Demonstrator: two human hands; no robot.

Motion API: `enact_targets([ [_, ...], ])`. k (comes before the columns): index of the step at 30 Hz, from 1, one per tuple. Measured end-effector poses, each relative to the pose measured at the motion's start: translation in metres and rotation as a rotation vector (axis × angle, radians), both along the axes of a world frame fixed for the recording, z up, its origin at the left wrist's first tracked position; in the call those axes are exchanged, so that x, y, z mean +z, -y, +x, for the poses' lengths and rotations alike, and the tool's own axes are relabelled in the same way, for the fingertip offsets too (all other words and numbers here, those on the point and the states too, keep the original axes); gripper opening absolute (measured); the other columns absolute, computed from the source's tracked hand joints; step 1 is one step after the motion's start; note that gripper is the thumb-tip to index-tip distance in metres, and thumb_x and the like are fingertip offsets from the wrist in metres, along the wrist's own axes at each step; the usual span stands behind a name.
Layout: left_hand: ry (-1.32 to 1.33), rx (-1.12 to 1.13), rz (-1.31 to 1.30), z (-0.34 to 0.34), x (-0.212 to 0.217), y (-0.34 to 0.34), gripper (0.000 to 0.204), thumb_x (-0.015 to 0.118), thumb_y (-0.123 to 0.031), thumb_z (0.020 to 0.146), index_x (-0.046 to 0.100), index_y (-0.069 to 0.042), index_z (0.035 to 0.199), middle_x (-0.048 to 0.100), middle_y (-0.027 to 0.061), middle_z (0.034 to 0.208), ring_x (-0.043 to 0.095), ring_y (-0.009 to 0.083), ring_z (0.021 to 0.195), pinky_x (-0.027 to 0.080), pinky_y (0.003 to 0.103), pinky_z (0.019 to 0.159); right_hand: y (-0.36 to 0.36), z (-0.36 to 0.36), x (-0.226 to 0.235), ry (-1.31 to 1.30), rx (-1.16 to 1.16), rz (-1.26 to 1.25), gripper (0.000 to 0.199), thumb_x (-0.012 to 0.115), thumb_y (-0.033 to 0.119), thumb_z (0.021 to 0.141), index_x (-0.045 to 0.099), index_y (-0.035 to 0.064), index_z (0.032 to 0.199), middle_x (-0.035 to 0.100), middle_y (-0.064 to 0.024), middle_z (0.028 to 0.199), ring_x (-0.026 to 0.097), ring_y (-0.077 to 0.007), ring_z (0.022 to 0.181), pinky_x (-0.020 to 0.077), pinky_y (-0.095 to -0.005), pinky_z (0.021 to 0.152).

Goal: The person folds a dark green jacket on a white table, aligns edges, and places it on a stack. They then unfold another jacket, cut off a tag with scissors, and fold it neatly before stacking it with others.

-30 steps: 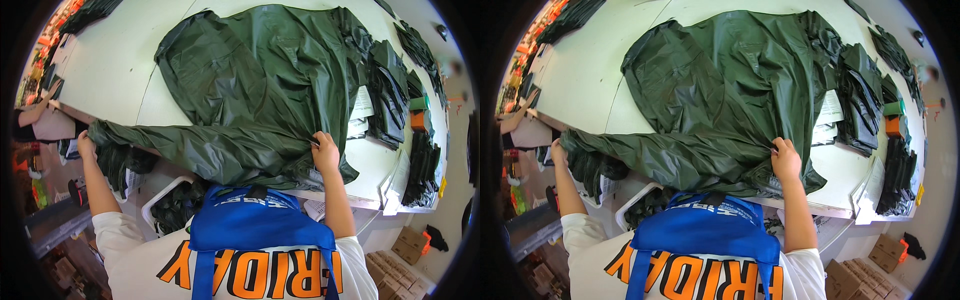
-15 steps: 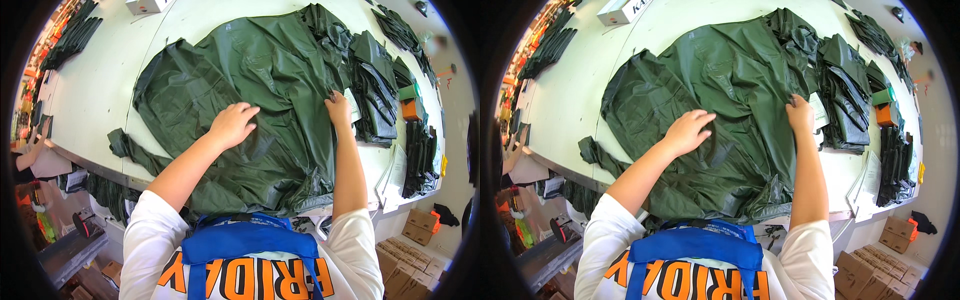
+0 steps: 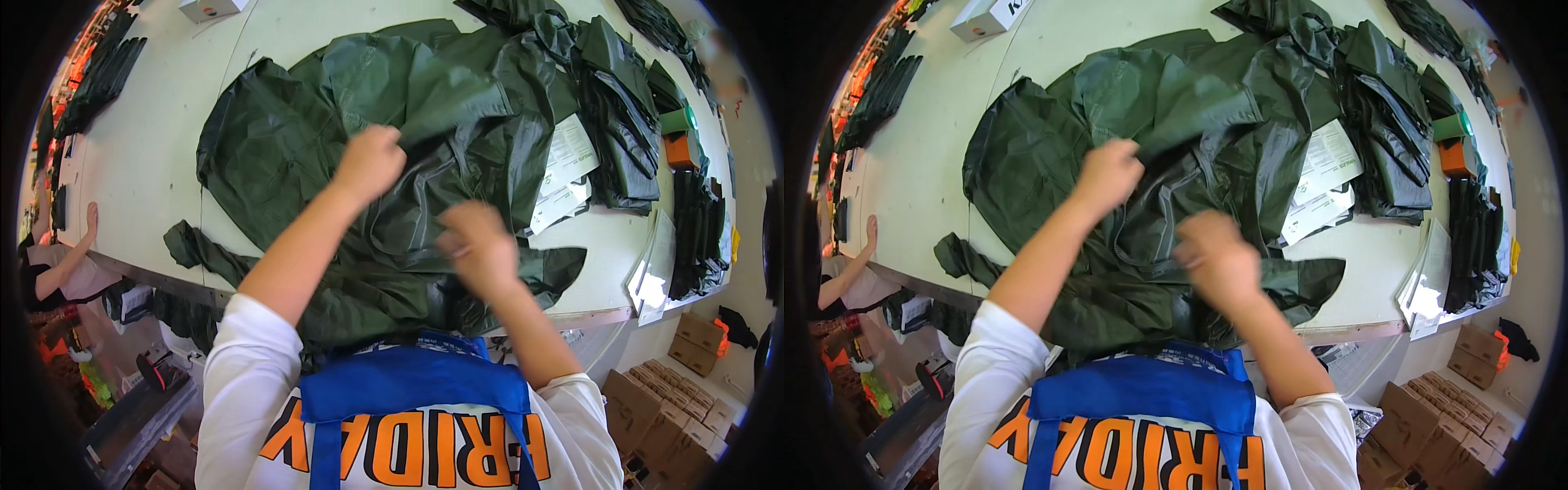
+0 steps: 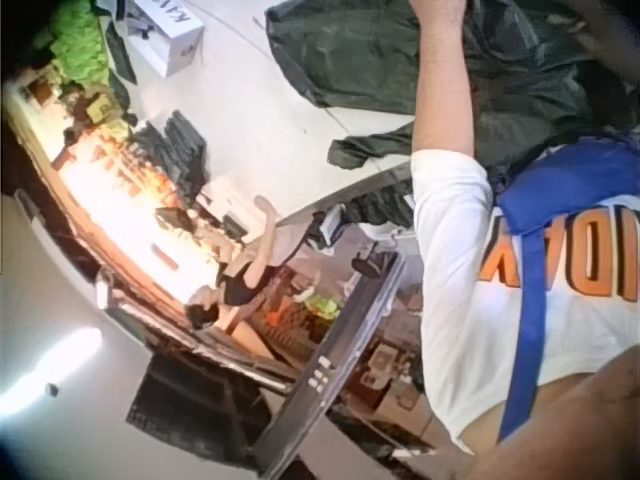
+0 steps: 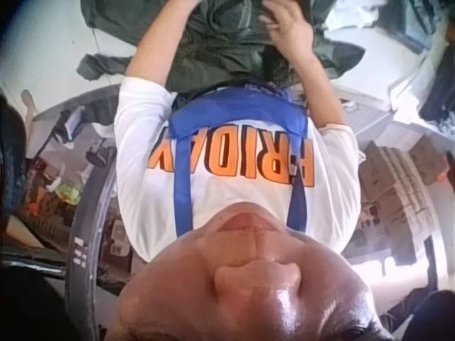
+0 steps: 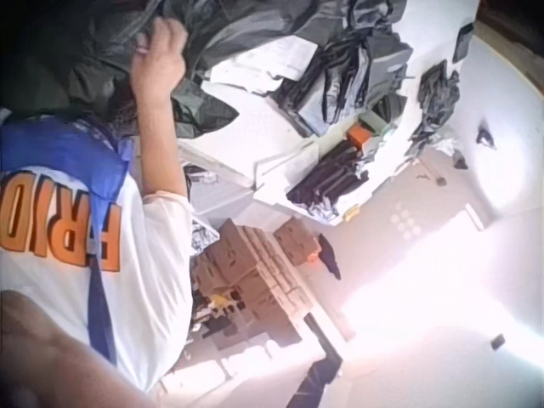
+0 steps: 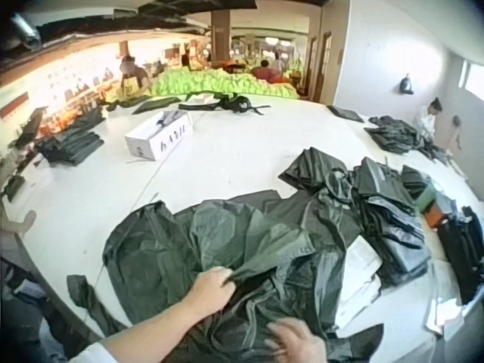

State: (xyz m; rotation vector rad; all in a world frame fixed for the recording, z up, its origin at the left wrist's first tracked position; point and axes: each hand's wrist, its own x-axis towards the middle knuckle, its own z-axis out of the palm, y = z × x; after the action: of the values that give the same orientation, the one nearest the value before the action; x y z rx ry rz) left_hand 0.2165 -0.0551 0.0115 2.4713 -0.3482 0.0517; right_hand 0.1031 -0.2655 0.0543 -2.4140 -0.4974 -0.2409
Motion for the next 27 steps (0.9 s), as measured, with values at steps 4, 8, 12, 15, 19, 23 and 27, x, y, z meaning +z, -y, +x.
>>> enact_targets([
  [4,-0.362,0.451,-1.728,-0.041,0.056,-0.086,0.032,0.058,-0.007,0.085,0.058,-0.005,0.117,0.064,0.0098,0.109,0.062,0.0247,0.099,0.049,0.041,0.088,0.075,0.016,-0.033,-0.169,-0.754,0.071,0.039,0.074,0.018,0.078,0.058,-0.0033,0.106,0.063,-0.0141,0.097,0.062,-0.0264,0.097,0.0493,-0.0338,0.084],
  [8,-0.441,0.789,-1.711,-0.123,0.009,-0.143,0.040,0.053,-0.010,0.088,0.047,-0.006,0.128,0.055,0.0102,0.128,0.052,0.0279,0.118,0.043,0.047,0.101,0.137,0.011,-0.075,-0.638,-0.746,0.230,0.027,0.070,0.018,0.081,0.057,-0.0030,0.090,0.055,-0.0032,0.078,0.048,-0.0143,0.071,0.0413,-0.0311,0.065],
  [12,-0.425,0.924,-1.696,-0.187,-0.040,-0.166,0.027,0.050,-0.001,0.082,0.050,-0.004,0.109,0.058,0.0142,0.117,0.058,0.0313,0.107,0.049,0.051,0.091,0.187,-0.010,-0.034,-0.345,-0.916,0.715,0.017,0.067,0.015,0.086,0.052,0.0151,0.079,0.042,0.0072,0.062,0.035,-0.0035,0.046,0.0242,-0.0215,0.041],
  [15,-0.470,0.848,-1.720,-0.194,-0.030,-0.145,0.028,0.045,0.004,0.081,0.047,-0.004,0.108,0.058,0.0138,0.115,0.060,0.0313,0.103,0.051,0.051,0.087,0.283,-0.035,-0.070,-0.313,-0.855,-0.077,0.019,0.068,0.014,0.083,0.053,0.0036,0.088,0.051,-0.0017,0.071,0.051,-0.0153,0.062,0.0426,-0.0305,0.057],
  [19,-0.543,0.907,-1.744,-0.202,-0.022,-0.132,0.044,0.046,0.004,0.081,0.043,-0.006,0.123,0.052,0.0118,0.127,0.053,0.0326,0.115,0.044,0.053,0.097,0.194,0.002,-0.015,0.053,-0.749,-0.052,0.027,0.060,0.012,0.088,0.060,0.0019,0.113,0.062,-0.0089,0.096,0.058,-0.0173,0.085,0.0476,-0.0301,0.075],
  [23,-0.491,0.922,-1.782,-0.203,-0.009,-0.126,0.046,0.047,0.005,0.082,0.041,-0.007,0.126,0.051,0.0120,0.129,0.051,0.0321,0.119,0.044,0.052,0.098,0.051,0.062,-0.009,-0.104,-0.188,0.009,0.023,0.065,0.012,0.088,0.064,0.0069,0.110,0.061,-0.0126,0.108,0.061,-0.0249,0.098,0.0520,-0.0310,0.081],
  [27,-0.454,0.890,-1.579,-0.211,-0.006,-0.127,0.048,0.048,0.007,0.083,0.039,-0.007,0.129,0.048,0.0128,0.132,0.049,0.0314,0.120,0.044,0.051,0.097,0.043,0.141,-0.059,0.157,-0.278,-0.304,0.037,0.065,0.024,0.085,0.057,0.0093,0.118,0.049,-0.0154,0.130,0.054,-0.0346,0.113,0.0480,-0.0435,0.091],
])
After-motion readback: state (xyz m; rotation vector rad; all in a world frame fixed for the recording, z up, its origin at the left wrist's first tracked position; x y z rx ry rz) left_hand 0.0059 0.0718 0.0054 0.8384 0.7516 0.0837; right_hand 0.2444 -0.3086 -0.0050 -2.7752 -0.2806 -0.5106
